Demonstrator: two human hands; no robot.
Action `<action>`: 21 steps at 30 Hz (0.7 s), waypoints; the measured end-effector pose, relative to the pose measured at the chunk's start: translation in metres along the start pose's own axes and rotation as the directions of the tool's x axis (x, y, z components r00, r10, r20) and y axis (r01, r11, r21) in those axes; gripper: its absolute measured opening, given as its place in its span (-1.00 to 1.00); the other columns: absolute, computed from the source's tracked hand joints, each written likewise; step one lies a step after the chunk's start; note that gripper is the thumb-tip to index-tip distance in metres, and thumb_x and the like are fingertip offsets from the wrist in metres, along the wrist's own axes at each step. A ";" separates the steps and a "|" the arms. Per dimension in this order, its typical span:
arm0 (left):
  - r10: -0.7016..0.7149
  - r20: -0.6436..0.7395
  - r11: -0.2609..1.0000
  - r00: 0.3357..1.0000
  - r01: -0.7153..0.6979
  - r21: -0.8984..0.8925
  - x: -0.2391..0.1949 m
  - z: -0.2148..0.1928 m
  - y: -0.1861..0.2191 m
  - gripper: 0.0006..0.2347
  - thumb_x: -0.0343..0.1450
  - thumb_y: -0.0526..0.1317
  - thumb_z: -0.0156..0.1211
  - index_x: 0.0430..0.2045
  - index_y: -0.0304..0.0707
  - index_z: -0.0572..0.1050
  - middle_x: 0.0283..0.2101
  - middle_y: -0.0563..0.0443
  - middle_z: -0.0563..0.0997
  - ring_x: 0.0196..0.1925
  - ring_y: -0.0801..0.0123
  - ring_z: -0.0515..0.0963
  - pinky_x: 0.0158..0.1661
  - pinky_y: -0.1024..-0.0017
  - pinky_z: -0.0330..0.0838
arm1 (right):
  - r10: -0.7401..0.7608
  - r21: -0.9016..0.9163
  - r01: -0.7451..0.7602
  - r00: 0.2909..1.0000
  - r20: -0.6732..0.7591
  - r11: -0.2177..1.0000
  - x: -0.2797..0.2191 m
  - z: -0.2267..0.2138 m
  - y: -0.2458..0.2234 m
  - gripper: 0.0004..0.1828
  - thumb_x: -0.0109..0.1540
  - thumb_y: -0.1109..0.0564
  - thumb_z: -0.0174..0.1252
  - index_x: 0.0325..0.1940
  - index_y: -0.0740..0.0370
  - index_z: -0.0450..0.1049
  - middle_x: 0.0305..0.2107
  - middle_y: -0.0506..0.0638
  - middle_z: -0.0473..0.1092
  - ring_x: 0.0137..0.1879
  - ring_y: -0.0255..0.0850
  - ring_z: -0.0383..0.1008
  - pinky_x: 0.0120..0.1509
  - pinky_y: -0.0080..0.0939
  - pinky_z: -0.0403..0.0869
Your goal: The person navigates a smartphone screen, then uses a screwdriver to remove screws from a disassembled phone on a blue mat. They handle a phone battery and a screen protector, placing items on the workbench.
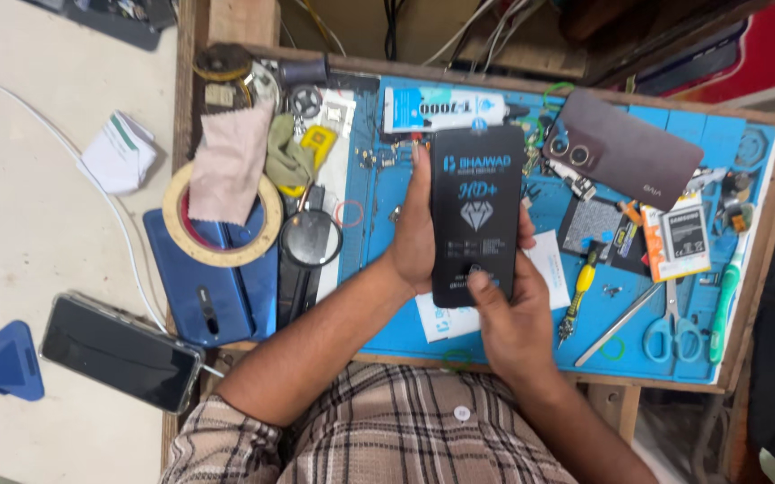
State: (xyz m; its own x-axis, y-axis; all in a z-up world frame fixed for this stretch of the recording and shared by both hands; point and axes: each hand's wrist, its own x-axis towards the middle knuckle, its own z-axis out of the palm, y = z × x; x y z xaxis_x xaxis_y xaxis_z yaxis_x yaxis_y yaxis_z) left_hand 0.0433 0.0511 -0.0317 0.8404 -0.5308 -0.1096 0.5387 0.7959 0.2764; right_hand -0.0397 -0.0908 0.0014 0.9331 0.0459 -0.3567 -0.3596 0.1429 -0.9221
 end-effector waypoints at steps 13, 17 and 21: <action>-0.058 -0.187 0.989 0.981 0.031 -0.143 0.002 0.001 0.008 -0.12 0.47 0.52 -0.58 0.03 -0.42 0.43 -0.19 -0.26 0.59 -0.18 0.07 0.67 -0.10 0.17 0.63 | 0.135 0.417 -0.203 0.973 0.186 0.886 0.006 -0.008 -0.009 -0.46 0.52 0.01 -0.15 0.38 0.57 0.21 -0.01 0.30 0.50 -0.01 -0.02 0.62 0.13 -0.07 0.59; -0.046 -0.181 0.992 0.982 0.023 -0.124 0.002 0.000 0.006 -0.12 0.47 0.52 -0.58 0.03 -0.42 0.43 -0.20 -0.26 0.59 -0.21 0.07 0.67 -0.11 0.17 0.63 | 0.124 0.428 -0.192 0.975 0.182 0.883 0.004 -0.007 -0.010 -0.47 0.53 0.02 -0.16 0.36 0.59 0.20 -0.01 0.32 0.49 0.00 0.01 0.62 0.14 -0.03 0.59; -0.043 -0.159 0.995 0.986 0.028 -0.100 0.000 0.002 0.006 -0.12 0.46 0.51 -0.58 0.03 -0.41 0.45 -0.20 -0.26 0.61 -0.20 0.07 0.67 -0.11 0.18 0.62 | 0.106 0.410 -0.183 0.973 0.203 0.894 0.001 -0.005 -0.011 -0.47 0.51 0.03 -0.17 0.39 0.55 0.19 0.03 0.30 0.48 0.03 0.01 0.60 0.15 -0.02 0.57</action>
State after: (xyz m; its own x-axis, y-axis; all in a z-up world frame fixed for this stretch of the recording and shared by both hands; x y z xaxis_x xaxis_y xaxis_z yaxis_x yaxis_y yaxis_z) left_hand 0.0462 0.0556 -0.0280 0.8150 -0.5115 -0.2724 0.5649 0.8060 0.1766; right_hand -0.0343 -0.0975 0.0106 0.8720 0.2607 -0.4144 -0.4883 0.5246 -0.6974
